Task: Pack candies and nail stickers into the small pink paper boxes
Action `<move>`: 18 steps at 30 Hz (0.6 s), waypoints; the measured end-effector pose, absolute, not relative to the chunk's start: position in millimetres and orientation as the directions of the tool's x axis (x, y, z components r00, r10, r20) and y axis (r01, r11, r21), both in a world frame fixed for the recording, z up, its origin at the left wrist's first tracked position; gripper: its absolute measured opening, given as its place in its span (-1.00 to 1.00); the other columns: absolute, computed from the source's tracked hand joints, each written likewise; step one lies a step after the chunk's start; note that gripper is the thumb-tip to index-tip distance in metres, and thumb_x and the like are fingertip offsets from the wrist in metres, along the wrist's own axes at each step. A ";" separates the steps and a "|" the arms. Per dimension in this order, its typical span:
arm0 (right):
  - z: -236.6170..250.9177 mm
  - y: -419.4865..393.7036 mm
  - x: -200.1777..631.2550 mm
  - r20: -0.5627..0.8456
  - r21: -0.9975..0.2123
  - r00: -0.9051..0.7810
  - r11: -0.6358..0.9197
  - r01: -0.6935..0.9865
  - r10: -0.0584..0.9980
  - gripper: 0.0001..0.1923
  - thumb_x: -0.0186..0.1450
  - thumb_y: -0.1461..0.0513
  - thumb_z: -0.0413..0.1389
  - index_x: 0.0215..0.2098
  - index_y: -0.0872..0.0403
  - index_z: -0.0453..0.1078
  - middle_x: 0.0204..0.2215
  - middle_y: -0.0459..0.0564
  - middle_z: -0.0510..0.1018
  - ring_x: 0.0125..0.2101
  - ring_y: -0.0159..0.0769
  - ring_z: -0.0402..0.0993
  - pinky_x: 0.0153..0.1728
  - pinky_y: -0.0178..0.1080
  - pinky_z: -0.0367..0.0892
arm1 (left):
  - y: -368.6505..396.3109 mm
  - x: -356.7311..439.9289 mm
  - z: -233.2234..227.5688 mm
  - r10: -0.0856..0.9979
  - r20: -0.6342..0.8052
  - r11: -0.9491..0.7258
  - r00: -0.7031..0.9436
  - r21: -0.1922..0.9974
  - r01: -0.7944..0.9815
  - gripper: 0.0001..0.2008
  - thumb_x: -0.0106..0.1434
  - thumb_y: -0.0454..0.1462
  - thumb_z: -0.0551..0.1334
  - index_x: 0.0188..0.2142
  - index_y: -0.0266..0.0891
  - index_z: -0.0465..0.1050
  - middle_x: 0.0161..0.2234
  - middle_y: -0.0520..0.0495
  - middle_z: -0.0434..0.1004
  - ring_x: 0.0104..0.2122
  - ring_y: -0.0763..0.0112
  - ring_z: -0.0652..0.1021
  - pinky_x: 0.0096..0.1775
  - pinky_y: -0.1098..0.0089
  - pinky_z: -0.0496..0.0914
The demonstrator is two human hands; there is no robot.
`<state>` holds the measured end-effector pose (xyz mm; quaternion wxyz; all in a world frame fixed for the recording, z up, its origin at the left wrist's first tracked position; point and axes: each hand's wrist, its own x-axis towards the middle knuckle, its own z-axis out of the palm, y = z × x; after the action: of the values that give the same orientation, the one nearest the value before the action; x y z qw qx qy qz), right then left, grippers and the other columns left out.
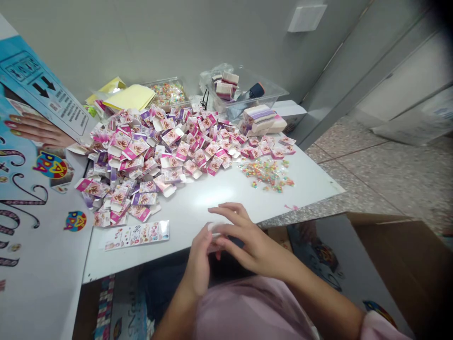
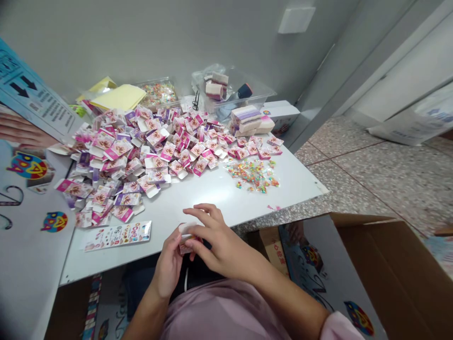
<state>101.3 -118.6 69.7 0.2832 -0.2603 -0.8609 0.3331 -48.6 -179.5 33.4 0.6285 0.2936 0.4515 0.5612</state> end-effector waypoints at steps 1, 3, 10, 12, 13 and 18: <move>70.7 -117.0 101.2 0.276 -0.748 -0.726 0.615 0.249 0.630 -0.81 0.40 0.33 0.02 -0.15 0.05 0.47 0.18 0.13 0.35 0.20 -0.06 0.11 0.15 0.10 0.23 | -179.9 -48.4 32.3 0.976 -0.214 0.183 -0.034 0.900 -0.396 -0.67 0.36 -0.09 0.06 -0.27 -0.25 0.48 -0.40 -0.02 0.40 -0.42 0.40 0.33 -0.40 0.41 0.23; 72.3 -114.4 100.7 0.243 -0.807 -0.738 0.553 0.206 0.630 -0.77 0.41 0.36 -0.02 -0.22 0.06 0.49 0.15 0.11 0.40 0.18 -0.10 0.15 0.15 0.08 0.23 | -180.9 -48.2 31.3 0.985 -0.170 0.156 -0.019 0.939 -0.308 -0.64 0.38 -0.08 0.01 -0.25 -0.24 0.48 -0.40 -0.02 0.38 -0.42 0.40 0.31 -0.39 0.39 0.20; 76.3 -117.6 98.9 0.151 -0.748 -0.767 0.579 0.324 0.624 -0.74 0.43 0.32 -0.05 -0.30 0.08 0.47 0.14 0.10 0.42 0.13 -0.08 0.21 0.10 0.14 0.23 | -180.9 -48.0 27.3 0.985 -0.172 0.161 -0.018 0.948 -0.276 -0.67 0.37 -0.09 0.05 -0.30 -0.26 0.46 -0.42 0.00 0.36 -0.44 0.43 0.28 -0.40 0.40 0.21; 71.6 -120.4 98.2 0.194 -0.693 -0.763 0.636 0.338 0.617 -0.80 0.43 0.30 -0.03 -0.17 0.07 0.45 0.20 0.14 0.36 0.11 -0.08 0.24 0.08 0.13 0.25 | -179.2 -48.4 24.3 0.973 -0.227 0.198 -0.034 0.907 -0.371 -0.71 0.32 -0.09 0.12 -0.32 -0.26 0.46 -0.46 0.01 0.35 -0.47 0.44 0.30 -0.44 0.42 0.24; 66.9 -122.0 97.6 0.271 -0.678 -0.732 0.664 0.315 0.625 -0.81 0.42 0.29 0.00 -0.07 0.07 0.41 0.22 0.19 0.32 0.09 -0.08 0.26 0.06 0.11 0.28 | -178.3 -48.6 23.3 0.965 -0.259 0.217 -0.039 0.875 -0.432 -0.72 0.29 -0.09 0.15 -0.33 -0.27 0.46 -0.48 0.02 0.36 -0.50 0.45 0.32 -0.47 0.42 0.25; 25.7 -136.5 88.4 0.604 -0.554 -0.550 0.800 0.230 0.576 -0.56 0.34 0.36 0.08 0.18 0.15 0.21 0.08 0.31 0.42 0.04 -0.06 0.32 -0.02 0.05 0.36 | -174.4 -47.5 24.3 0.889 -0.433 0.230 -0.152 0.707 -0.669 -0.82 0.09 -0.19 0.22 -0.49 -0.28 0.42 -0.60 0.03 0.39 -0.61 0.44 0.39 -0.61 0.46 0.25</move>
<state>88.4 -136.5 25.7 0.4114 -0.2359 -0.8549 0.2102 -47.5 -174.4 24.3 0.6399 0.1213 0.4535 0.6084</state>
